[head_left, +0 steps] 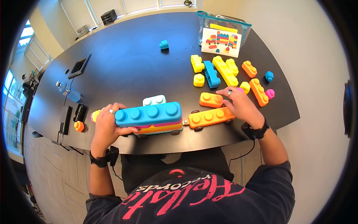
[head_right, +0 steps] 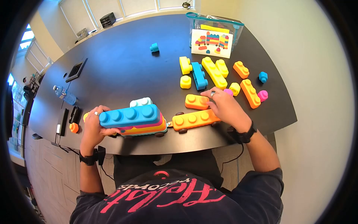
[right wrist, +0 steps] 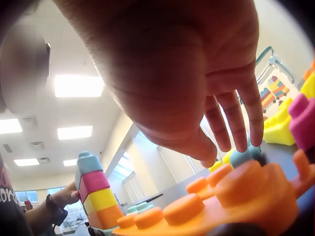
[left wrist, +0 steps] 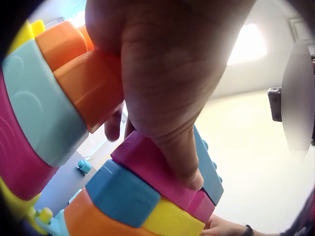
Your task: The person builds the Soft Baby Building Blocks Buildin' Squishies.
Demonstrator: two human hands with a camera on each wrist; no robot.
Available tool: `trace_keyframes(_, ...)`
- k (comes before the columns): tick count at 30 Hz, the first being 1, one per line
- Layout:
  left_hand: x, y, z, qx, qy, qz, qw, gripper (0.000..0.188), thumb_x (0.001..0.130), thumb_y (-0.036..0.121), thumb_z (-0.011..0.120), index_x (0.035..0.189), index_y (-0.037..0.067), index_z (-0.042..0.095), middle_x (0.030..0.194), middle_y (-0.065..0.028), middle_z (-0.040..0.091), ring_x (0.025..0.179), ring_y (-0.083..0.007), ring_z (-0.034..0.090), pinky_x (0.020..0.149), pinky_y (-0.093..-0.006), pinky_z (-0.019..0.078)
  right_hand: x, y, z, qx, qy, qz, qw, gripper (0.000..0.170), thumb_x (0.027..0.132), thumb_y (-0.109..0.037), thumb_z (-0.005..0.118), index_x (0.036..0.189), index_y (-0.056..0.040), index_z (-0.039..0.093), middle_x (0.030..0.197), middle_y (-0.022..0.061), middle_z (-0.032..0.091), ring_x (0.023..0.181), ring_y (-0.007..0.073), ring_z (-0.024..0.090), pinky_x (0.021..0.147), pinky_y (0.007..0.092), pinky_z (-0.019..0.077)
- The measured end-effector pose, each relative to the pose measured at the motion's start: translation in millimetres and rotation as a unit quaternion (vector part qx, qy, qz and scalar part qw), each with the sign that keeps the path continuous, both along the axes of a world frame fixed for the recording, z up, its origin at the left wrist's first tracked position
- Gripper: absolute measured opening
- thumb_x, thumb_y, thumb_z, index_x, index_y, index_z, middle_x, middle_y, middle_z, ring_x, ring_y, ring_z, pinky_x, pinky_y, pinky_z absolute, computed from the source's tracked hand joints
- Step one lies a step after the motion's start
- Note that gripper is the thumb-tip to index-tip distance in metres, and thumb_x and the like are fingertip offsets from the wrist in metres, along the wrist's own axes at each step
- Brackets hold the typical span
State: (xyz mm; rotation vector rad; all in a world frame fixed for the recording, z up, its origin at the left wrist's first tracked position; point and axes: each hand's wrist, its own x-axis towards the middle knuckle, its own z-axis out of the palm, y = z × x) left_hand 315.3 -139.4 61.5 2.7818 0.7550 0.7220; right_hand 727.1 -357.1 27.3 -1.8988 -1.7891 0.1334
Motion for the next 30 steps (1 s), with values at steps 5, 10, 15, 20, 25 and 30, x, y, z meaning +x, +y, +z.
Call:
trace_keyframes(5,0,1,0,0.000,-0.009,-0.011,1.000,0.071,0.061,0.058,0.096,0.098,0.006,0.064,0.086,-0.0093,0.066,0.084,-0.0335,0.064,0.075,-0.0444,0.0499,4,-37,20,0.025,0.045,-0.099,0.994,0.030,0.094,-0.015,0.078,0.122,-0.0049,0.073,0.109,0.0119,0.073,0.092,0.0292,0.072,0.083,0.0380,0.0583)
trace_keyframes(10,-1,2,2,-0.029,-0.011,-0.016,0.999,0.071,0.061,0.057,0.095,0.094,0.004,0.062,0.087,-0.0097,0.067,0.082,-0.0343,0.063,0.074,-0.0442,0.0504,4,-79,26,-0.066,0.040,-0.174,0.982,0.046,0.090,-0.021,0.084,0.130,-0.0062,0.069,0.118,0.0121,0.072,0.103,0.0272,0.071,0.088,0.0369,0.0583)
trace_keyframes(15,-2,6,0,-0.026,-0.014,-0.029,0.999,0.077,0.062,0.063,0.093,0.095,0.002,0.059,0.085,-0.0089,0.062,0.074,-0.0257,0.063,0.068,-0.0356,0.0504,-18,-83,-3,-0.052,0.031,-0.031,0.998,0.067,0.086,-0.023,0.086,0.145,-0.0096,0.058,0.144,0.0131,0.059,0.132,0.0373,0.058,0.108,0.0455,0.0513)
trace_keyframes(20,-1,0,1,-0.064,-0.023,0.011,0.998,0.081,0.060,0.068,0.089,0.098,0.001,0.062,0.088,-0.0113,0.067,0.081,-0.0329,0.066,0.073,-0.0409,0.0533,-27,-73,-12,-0.061,0.015,-0.065,0.996,0.049,0.089,-0.014,0.081,0.134,-0.0081,0.061,0.131,0.0129,0.061,0.121,0.0368,0.063,0.098,0.0461,0.0555)
trace_keyframes(25,-2,-1,3,-0.094,-0.021,0.021,0.995,0.082,0.062,0.068,0.088,0.103,0.002,0.061,0.089,-0.0108,0.066,0.081,-0.0300,0.067,0.072,-0.0379,0.0536,-31,-72,-19,-0.032,-0.029,-0.069,0.997,0.050,0.090,-0.015,0.081,0.134,-0.0065,0.061,0.124,0.0128,0.058,0.115,0.0351,0.065,0.091,0.0448,0.0569)
trace_keyframes(30,-4,7,-4,-0.091,-0.015,0.003,0.996,0.084,0.064,0.070,0.086,0.108,0.003,0.060,0.088,-0.0112,0.065,0.081,-0.0308,0.067,0.071,-0.0391,0.0532,-37,-75,-28,-0.022,-0.035,-0.090,0.995,0.060,0.089,-0.017,0.082,0.143,-0.0074,0.056,0.134,0.0137,0.055,0.120,0.0357,0.063,0.092,0.0444,0.0579)
